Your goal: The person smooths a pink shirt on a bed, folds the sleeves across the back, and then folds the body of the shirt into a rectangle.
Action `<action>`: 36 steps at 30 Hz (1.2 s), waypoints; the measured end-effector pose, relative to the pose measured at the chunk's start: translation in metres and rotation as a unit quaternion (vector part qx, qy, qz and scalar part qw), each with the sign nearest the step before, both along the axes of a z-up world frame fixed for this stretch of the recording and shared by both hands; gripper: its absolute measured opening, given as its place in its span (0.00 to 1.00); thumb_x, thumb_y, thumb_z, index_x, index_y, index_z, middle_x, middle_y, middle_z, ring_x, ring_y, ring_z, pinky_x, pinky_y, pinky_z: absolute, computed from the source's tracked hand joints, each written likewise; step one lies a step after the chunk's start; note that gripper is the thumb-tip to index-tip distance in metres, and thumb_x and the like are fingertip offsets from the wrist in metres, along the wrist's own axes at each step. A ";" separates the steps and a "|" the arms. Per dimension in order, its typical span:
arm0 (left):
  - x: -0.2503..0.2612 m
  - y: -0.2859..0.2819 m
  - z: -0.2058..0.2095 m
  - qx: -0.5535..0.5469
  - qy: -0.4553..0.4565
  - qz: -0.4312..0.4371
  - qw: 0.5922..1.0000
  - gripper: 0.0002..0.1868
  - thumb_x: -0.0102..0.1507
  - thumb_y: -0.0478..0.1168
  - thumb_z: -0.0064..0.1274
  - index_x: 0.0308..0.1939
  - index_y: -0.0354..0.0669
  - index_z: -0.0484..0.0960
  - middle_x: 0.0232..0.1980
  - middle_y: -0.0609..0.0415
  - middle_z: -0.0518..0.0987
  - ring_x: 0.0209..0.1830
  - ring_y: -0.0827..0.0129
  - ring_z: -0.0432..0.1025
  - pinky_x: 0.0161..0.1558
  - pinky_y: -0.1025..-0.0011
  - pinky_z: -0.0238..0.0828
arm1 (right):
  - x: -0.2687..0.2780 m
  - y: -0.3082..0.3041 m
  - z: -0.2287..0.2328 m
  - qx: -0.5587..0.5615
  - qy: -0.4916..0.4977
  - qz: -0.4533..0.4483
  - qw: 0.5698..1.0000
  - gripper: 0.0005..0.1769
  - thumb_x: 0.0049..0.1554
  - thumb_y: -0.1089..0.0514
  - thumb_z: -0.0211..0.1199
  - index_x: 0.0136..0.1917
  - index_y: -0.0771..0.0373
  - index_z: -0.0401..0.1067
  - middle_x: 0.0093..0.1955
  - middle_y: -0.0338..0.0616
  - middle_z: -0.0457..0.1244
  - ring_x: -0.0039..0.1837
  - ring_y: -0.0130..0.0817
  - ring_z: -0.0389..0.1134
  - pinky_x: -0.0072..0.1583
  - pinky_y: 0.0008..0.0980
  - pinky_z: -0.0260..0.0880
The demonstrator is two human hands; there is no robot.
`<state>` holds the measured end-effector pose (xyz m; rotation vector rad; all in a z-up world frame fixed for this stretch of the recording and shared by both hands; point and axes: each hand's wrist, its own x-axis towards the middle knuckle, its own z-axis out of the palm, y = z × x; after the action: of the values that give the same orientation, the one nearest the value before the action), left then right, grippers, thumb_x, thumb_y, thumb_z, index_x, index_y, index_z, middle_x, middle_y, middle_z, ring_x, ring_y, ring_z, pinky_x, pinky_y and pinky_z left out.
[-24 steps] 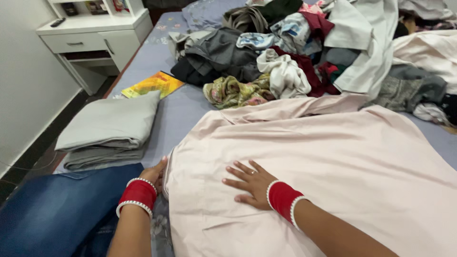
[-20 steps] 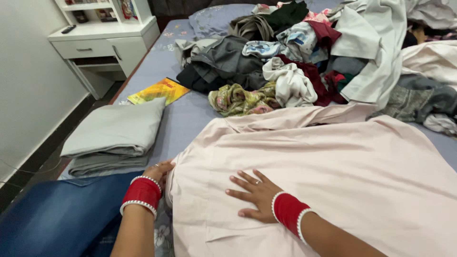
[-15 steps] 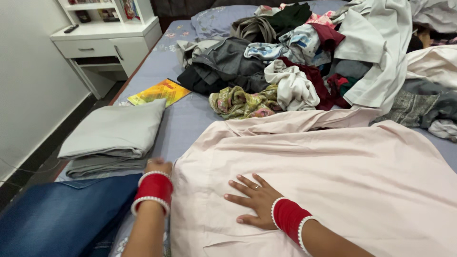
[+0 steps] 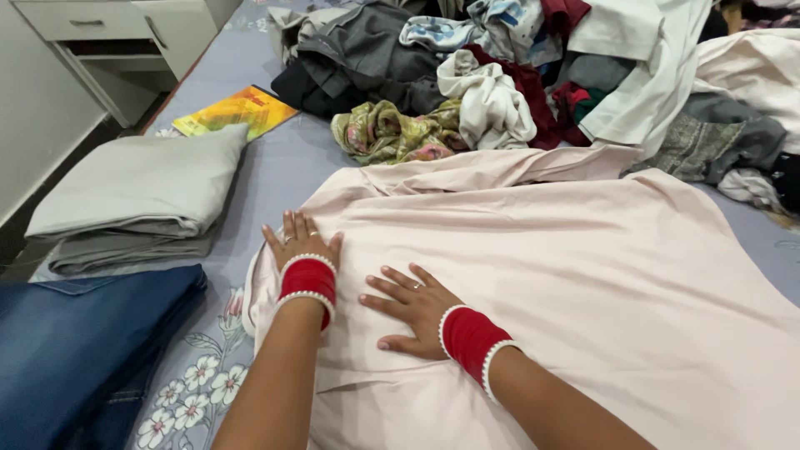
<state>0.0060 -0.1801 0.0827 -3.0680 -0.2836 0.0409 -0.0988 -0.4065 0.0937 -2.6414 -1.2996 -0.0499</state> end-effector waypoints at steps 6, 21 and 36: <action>-0.049 -0.070 -0.031 -0.119 -0.003 -0.178 0.977 0.42 0.69 0.65 0.23 0.79 0.43 0.50 0.83 0.53 0.47 0.84 0.63 0.38 0.78 0.49 0.25 | 0.000 0.001 0.005 -0.145 0.065 -0.066 0.985 0.37 0.62 0.35 0.48 0.76 0.56 0.60 0.81 0.45 0.52 0.87 0.45 0.38 0.84 0.50 0.31; -0.091 -0.083 0.004 -0.115 -0.014 -0.071 0.991 0.49 0.64 0.73 0.32 0.79 0.47 0.46 0.84 0.55 0.42 0.83 0.64 0.34 0.78 0.62 0.28 | 0.032 -0.344 -0.080 -0.071 -0.008 -0.385 0.920 0.37 0.64 0.38 0.44 0.82 0.53 0.47 0.85 0.44 0.41 0.83 0.39 0.41 0.79 0.38 0.38; -0.093 -0.087 0.001 -0.094 -0.035 -0.061 0.993 0.48 0.63 0.73 0.33 0.79 0.49 0.49 0.84 0.57 0.44 0.83 0.64 0.35 0.78 0.62 0.31 | 0.021 -0.116 -0.054 0.005 0.063 -0.076 0.995 0.35 0.61 0.42 0.57 0.77 0.53 0.57 0.82 0.47 0.47 0.82 0.43 0.45 0.77 0.51 0.42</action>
<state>-0.0865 -0.2668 0.0836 -3.2709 -0.1012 -0.0475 -0.0779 -0.5229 0.0393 -2.6823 -1.0542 0.0866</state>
